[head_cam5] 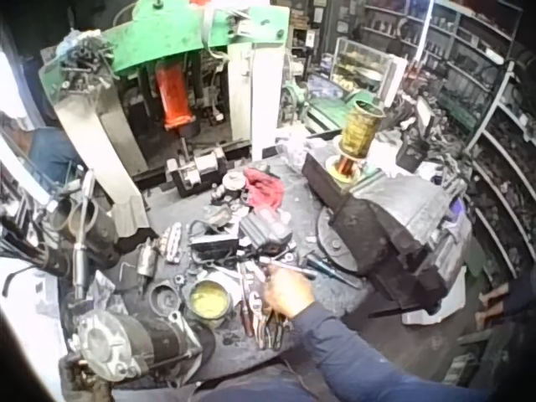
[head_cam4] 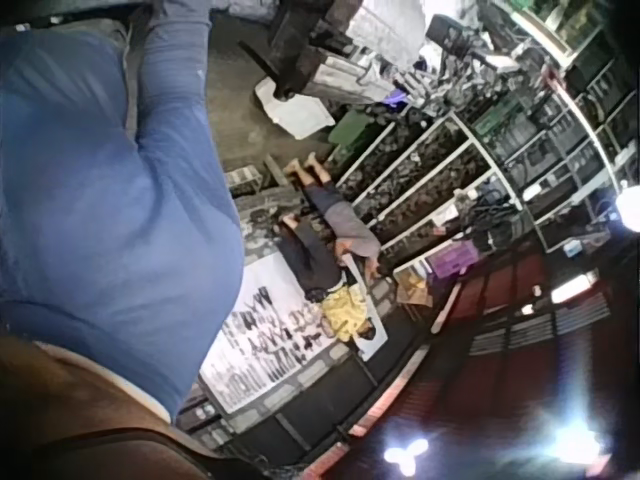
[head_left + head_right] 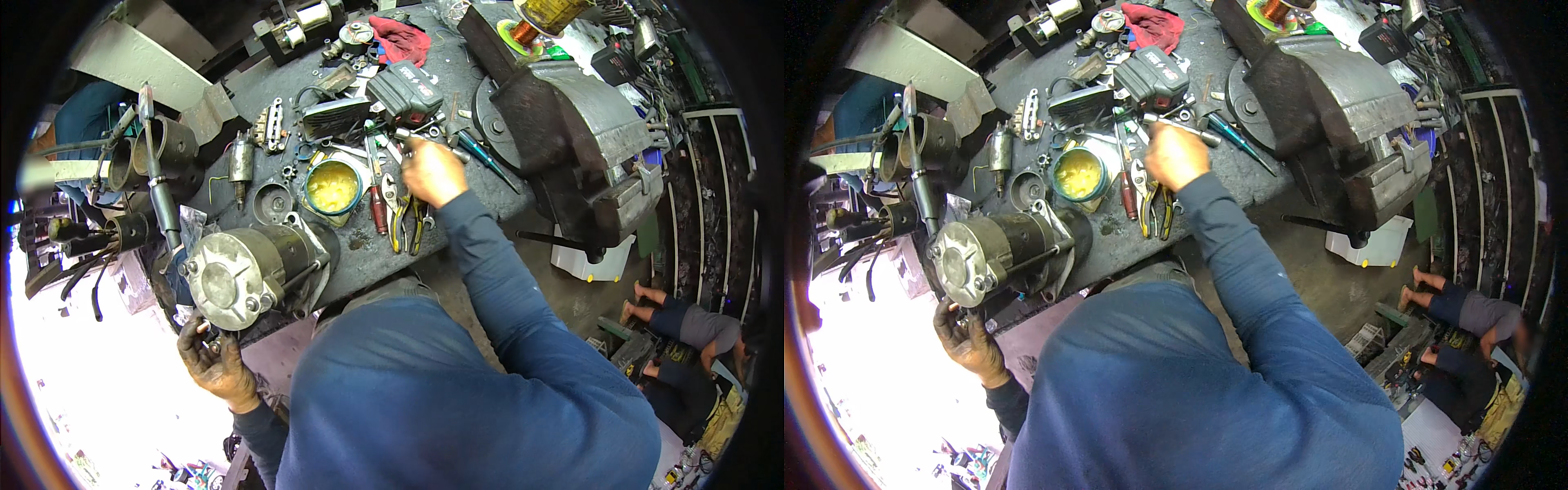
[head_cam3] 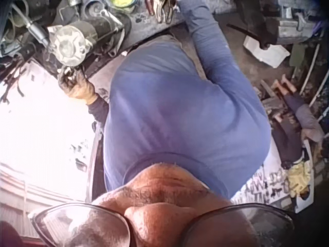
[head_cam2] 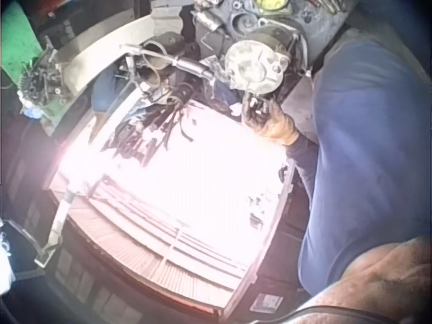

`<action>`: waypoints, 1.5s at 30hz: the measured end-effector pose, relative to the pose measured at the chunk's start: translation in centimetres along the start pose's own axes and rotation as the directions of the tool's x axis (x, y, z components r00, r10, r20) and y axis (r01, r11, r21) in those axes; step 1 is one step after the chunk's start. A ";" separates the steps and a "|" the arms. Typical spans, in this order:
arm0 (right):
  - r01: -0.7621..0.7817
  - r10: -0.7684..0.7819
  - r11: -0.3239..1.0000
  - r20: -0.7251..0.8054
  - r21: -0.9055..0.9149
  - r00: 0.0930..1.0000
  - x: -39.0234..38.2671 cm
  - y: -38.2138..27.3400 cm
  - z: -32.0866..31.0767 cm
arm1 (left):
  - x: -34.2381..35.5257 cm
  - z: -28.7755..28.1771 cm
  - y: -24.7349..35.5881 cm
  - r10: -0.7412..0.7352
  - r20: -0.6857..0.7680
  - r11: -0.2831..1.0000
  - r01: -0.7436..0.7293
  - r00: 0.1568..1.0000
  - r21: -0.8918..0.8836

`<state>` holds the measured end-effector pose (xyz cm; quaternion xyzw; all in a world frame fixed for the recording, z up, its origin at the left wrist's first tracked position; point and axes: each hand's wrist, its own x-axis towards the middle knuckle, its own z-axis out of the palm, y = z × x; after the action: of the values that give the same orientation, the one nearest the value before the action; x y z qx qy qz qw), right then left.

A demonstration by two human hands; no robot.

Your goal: The person disassembles a small electric motor, removes the rotor, and uses a screwdriver and wrench to adjust components. They then reassemble the motor and test it using a power source.

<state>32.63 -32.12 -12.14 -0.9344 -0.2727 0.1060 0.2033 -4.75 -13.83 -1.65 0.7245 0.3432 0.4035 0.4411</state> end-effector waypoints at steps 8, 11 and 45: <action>-0.100 0.102 0.995 0.058 -0.023 0.993 -4.8 6.2 -3.0 | -0.1 0.6 -0.9 -0.052 -0.064 0.999 0.052 0.997 0.005; -0.128 0.133 0.991 0.157 -0.043 0.979 -6.4 5.7 -1.8 | 0.2 1.1 -0.8 -0.052 -0.078 0.998 0.049 0.996 -0.038; -0.247 0.224 0.957 -0.156 -0.151 0.962 -8.7 1.2 -1.5 | 0.5 1.8 -0.6 0.000 -0.012 0.998 -0.001 1.000 -0.062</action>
<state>26.45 -38.28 -10.54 -0.9791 -0.1525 0.0416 0.1277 -3.00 -13.85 -2.53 0.7081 0.3330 0.4185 0.4610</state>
